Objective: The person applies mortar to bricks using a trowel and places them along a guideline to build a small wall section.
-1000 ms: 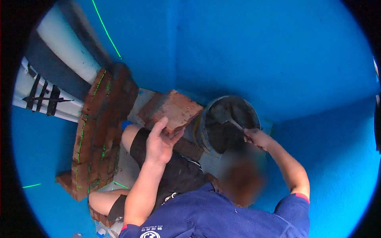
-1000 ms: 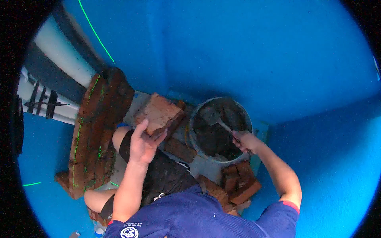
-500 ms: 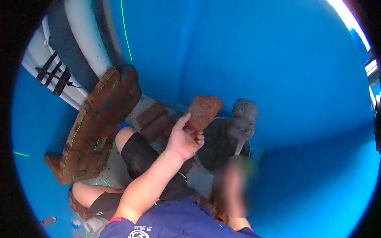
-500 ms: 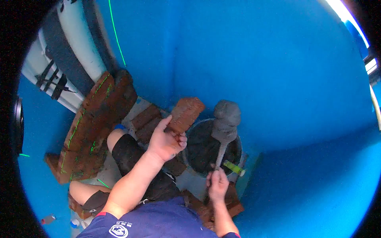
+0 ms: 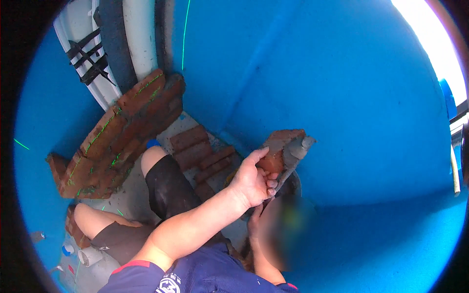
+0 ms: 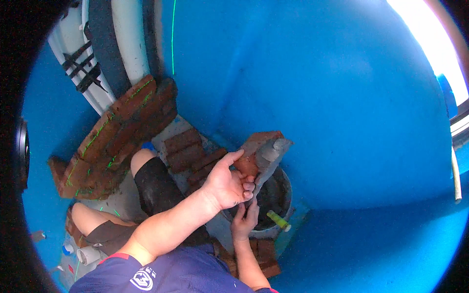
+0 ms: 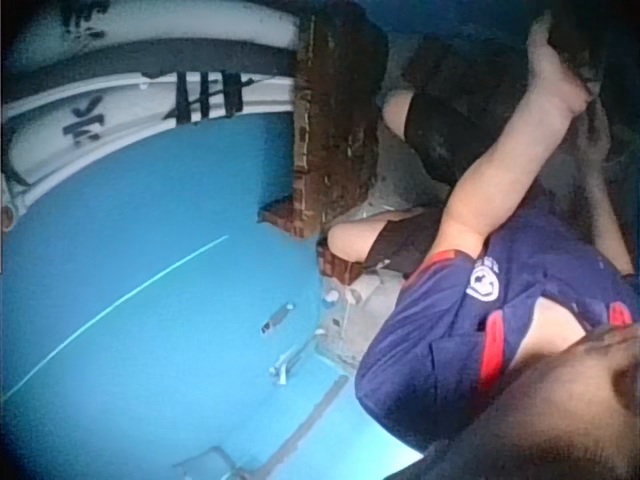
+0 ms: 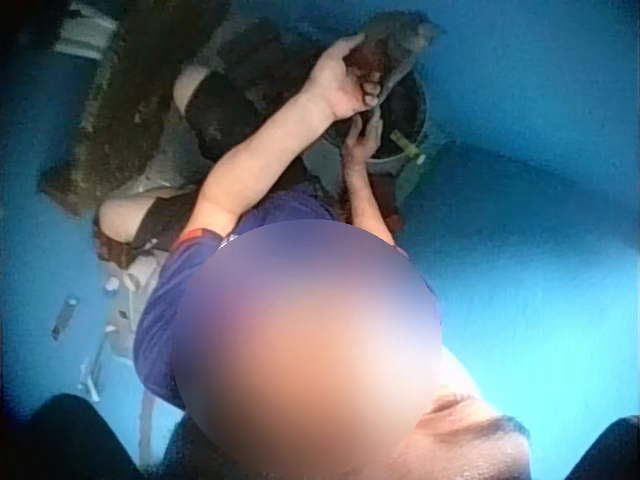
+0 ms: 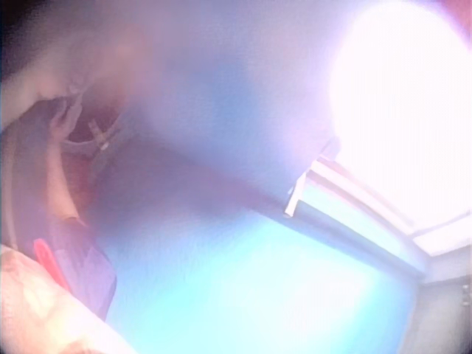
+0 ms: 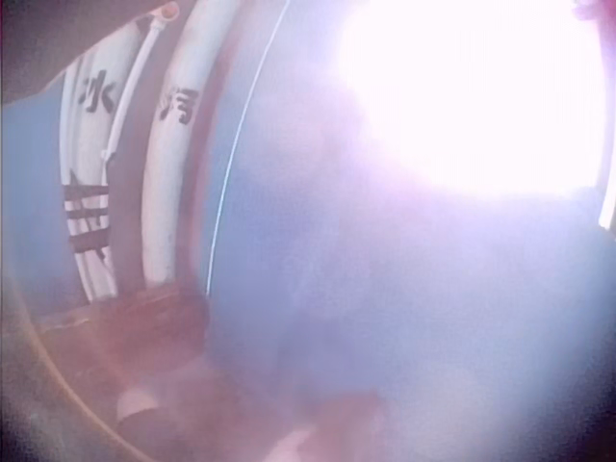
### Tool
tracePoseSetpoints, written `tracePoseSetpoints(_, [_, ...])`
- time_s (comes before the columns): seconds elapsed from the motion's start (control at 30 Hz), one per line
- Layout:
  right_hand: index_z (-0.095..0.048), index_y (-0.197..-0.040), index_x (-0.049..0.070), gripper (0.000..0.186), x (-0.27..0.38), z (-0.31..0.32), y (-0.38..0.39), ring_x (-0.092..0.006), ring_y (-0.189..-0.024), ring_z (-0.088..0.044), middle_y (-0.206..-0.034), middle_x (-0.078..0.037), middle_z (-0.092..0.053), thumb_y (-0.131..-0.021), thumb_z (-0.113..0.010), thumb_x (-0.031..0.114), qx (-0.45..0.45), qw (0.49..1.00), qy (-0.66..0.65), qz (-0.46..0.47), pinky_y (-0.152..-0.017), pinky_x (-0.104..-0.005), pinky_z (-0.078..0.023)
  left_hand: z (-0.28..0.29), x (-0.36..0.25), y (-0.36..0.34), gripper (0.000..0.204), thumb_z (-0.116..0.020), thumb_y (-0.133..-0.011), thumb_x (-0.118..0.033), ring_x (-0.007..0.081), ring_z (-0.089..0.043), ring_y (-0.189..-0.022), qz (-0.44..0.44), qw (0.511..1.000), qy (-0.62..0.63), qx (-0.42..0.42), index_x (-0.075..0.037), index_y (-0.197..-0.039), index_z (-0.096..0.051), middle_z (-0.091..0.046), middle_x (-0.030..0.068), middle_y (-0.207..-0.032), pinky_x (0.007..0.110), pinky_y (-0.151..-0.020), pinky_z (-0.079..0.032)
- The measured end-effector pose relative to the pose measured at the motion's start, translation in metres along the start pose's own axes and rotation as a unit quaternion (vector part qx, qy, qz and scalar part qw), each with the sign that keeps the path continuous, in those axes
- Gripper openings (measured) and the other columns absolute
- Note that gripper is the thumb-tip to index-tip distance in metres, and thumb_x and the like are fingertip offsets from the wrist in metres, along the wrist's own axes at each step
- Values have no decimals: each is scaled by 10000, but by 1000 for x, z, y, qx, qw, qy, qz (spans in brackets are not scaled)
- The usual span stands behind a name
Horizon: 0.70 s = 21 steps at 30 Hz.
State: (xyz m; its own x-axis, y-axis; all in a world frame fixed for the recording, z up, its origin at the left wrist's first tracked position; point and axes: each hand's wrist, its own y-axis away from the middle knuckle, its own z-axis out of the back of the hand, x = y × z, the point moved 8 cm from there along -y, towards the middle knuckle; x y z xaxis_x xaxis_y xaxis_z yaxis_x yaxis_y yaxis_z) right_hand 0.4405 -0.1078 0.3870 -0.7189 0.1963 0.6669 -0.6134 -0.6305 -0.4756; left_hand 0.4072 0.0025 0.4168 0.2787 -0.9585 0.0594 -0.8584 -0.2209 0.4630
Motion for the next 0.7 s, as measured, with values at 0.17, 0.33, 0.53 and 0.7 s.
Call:
tracePoseSetpoints(0.17, [-501,-1282,-38,381,6,9,9,-315,-946,-591,-1060,-184,-601,-924,-554,80,65,993,83,44,-843,-367,-462,-7,-3,9,510,-618,-813,-547,188,-444,-689,-6,1000,1,14,-56,-918,-527,-504,44,-793,303,-612,-343])
tracePoseSetpoints(0.33, [-566,-1219,-27,328,3,32,24,-292,-839,-596,-940,-166,-616,-906,-604,64,67,992,93,48,-761,-355,-475,1,-16,20,480,-584,-832,-550,193,-433,-677,-8,1000,-11,15,-78,-901,-532,-480,41,-771,319,-606,-348])
tracePoseSetpoints(0.53, [-598,-1191,-28,314,-5,66,9,-245,-789,-584,-891,-139,-616,-887,-616,49,15,997,76,6,-747,-328,-476,8,-24,33,430,-541,-860,-535,200,-423,-670,-4,999,8,33,-106,-883,-544,-469,42,-760,337,-604,-346])
tracePoseSetpoints(0.7, [-591,-1194,-34,330,5,70,-11,-270,-766,-583,-895,-156,-611,-872,-619,29,3,990,114,85,-722,-336,-475,14,-21,31,424,-551,-855,-527,196,-416,-666,-6,1000,-2,7,-103,-845,-535,-476,50,-760,325,-605,-341])
